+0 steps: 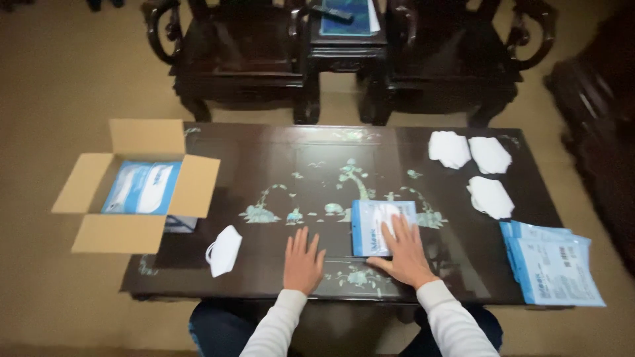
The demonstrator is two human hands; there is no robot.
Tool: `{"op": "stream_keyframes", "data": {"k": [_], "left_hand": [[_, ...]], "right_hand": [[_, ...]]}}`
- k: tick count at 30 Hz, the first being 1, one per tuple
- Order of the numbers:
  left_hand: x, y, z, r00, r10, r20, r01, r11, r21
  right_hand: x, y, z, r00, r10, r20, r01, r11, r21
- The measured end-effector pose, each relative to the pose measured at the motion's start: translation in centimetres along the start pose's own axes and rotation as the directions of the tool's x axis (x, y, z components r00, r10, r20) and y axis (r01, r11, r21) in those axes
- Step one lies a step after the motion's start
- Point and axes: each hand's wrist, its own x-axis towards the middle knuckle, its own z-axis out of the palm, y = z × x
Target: The person picks up a face mask and a plastic packet, places the mask inside the packet, and stacks the packed masks on a table.
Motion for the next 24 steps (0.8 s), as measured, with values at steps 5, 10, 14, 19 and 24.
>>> {"op": "stream_keyframes", "data": {"k": [5, 10, 14, 19, 24], "left_hand": [[-0.1, -0.2, 0.4, 0.998, -0.004, -0.069, 0.002, 1.000, -0.031], [-0.3, -0.7, 1.1, 0.976, 0.041, -0.215, -0.042, 0.999, 0.001], [-0.3, -0.4, -0.3, 0.999, 0.008, -0.053, -0.010, 0.999, -0.049], [-0.6, -1.1, 0.9, 0.982, 0.037, -0.184, -0.058, 0.993, -0.107], [-1.8, -4.7, -2.8, 0.681, -0.227, -0.696, -0.057, 0.931, -0.360]], "right_hand": [[-1.2, -4.3, 1.2, 0.931, -0.137, -0.339, 0.145, 0.989, -0.003], [-0.2, -3.8, 4.7, 0.945, -0.116, -0.305, 0.075, 0.987, -0.143], [0.0, -3.0, 4.5, 0.956, 0.014, -0.292, -0.024, 0.999, -0.033], [-1.7, -6.2, 2.5, 0.896, -0.123, -0.426, 0.176, 0.981, 0.085], [-1.8, -6.3, 4.1, 0.889, -0.194, -0.415, 0.217, 0.976, 0.008]]}}
